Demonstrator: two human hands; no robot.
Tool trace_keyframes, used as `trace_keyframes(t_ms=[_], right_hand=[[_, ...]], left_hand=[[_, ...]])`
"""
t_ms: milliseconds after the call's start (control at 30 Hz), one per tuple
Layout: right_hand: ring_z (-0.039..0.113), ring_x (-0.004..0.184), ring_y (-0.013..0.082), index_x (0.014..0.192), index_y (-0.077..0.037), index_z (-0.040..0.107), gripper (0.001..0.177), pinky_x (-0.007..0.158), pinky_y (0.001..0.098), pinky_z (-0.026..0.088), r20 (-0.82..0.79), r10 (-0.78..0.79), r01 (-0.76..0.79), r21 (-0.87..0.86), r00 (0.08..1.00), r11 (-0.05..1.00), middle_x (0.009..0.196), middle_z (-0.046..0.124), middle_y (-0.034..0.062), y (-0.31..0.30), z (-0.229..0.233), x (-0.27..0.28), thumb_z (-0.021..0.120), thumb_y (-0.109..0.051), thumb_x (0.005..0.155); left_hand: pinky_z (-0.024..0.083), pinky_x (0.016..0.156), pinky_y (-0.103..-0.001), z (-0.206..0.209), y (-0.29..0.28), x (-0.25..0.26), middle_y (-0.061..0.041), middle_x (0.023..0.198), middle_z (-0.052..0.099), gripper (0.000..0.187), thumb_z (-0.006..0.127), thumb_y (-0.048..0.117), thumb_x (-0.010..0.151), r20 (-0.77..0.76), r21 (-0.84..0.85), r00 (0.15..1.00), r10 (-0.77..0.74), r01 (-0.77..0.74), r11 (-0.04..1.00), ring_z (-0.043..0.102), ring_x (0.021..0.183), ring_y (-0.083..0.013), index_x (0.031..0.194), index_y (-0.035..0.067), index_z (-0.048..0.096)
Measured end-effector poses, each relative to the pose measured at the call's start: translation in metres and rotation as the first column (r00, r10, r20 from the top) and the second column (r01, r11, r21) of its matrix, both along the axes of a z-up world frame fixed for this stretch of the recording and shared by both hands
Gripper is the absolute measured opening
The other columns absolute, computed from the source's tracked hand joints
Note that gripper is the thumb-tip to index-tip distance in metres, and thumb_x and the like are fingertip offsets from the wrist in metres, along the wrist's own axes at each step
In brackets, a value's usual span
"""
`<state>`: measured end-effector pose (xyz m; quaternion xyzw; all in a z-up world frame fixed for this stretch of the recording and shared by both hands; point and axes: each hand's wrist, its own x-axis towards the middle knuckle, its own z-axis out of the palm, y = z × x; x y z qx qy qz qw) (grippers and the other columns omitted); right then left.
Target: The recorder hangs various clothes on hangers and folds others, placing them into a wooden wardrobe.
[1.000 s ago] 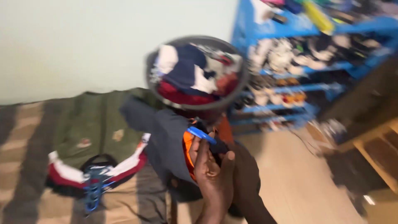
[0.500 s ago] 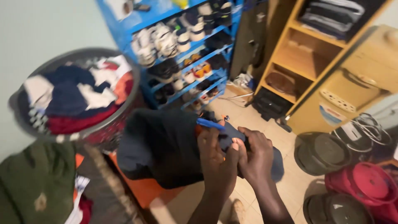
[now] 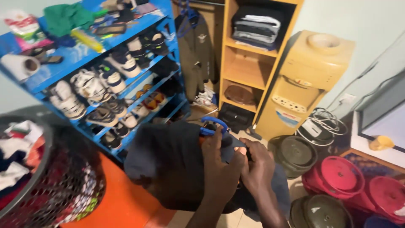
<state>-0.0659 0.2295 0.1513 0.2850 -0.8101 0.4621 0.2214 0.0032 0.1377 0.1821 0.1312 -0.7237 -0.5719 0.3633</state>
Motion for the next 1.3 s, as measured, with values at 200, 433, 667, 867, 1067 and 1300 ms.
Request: trace_keyframes(t_ms=[200,433,667,867,1067,1300], right_hand=[[0.068,0.083,0.0321,0.113,-0.01,0.074,0.026,0.076,0.0404,0.052,0.151,-0.071,0.074,-0.014,0.986,0.997,0.091,0.07,0.0137,0.014,0.005,-0.037,0.069,-0.018,0.089],[0.064,0.093,0.047,0.123,0.003,0.059,0.052,0.073,0.0486,0.052,0.114,0.183,-0.203,0.209,0.977,0.956,0.11,0.067,0.028,0.021,0.002,-0.1,0.077,-0.026,0.084],[0.069,0.083,0.0397,0.095,-0.007,0.064,0.034,0.074,0.0498,0.053,0.387,-0.126,-0.082,0.478,0.914,0.874,0.092,0.07,0.0194,-0.03,-0.013,-0.154,0.075,-0.038,0.084],[0.063,0.077,0.0479,0.095,-0.003,0.062,0.03,0.064,0.054,0.048,0.244,0.067,-0.161,0.39,0.968,0.907,0.078,0.065,0.0227,-0.113,-0.055,-0.216,0.069,-0.032,0.09],[0.063,0.066,0.0405,0.082,-0.003,0.06,0.032,0.061,0.0485,0.046,0.379,0.044,-0.139,0.227,0.924,0.964,0.069,0.062,0.0227,-0.198,-0.083,-0.271,0.065,-0.034,0.092],[0.062,0.068,0.0323,0.083,-0.003,0.057,0.031,0.063,0.0426,0.046,0.468,0.004,-0.053,0.092,0.884,0.994,0.069,0.061,0.0193,-0.268,-0.128,-0.337,0.064,-0.032,0.094]], left_hand=[[0.041,0.107,-0.04,-0.006,0.011,-0.055,-0.019,0.129,0.054,0.069,0.073,0.016,0.085,-0.052,-0.06,0.999,0.01,-0.013,0.998,0.052,0.122,-0.0305,0.146,-0.005,0.048],[0.051,0.078,-0.031,-0.039,-0.044,-0.147,-0.012,0.107,0.061,0.044,0.072,0.014,0.092,-0.122,0.422,0.991,0.056,0.0,0.906,0.058,0.092,-0.0167,0.13,-0.004,0.06],[0.053,0.08,-0.027,-0.061,-0.127,-0.234,-0.009,0.101,0.066,0.041,0.075,0.014,0.091,-0.225,0.545,0.974,0.0,0.126,0.829,0.066,0.086,-0.0142,0.124,-0.003,0.059],[0.049,0.095,-0.028,-0.065,-0.192,-0.307,-0.004,0.12,0.061,0.062,0.081,0.016,0.088,-0.311,0.491,0.942,-0.124,0.27,0.828,0.06,0.107,-0.0122,0.142,0.0,0.053],[0.045,0.105,-0.033,-0.052,-0.279,-0.324,-0.011,0.146,0.047,0.078,0.081,0.022,0.088,-0.158,-0.023,0.94,-0.303,0.304,0.953,0.05,0.131,-0.02,0.152,0.003,0.041],[0.056,0.088,-0.033,-0.087,-0.363,-0.323,-0.009,0.122,0.066,0.055,0.074,0.03,0.09,0.1,0.234,0.99,-0.099,0.073,0.97,0.066,0.106,-0.0186,0.137,0.006,0.058]])
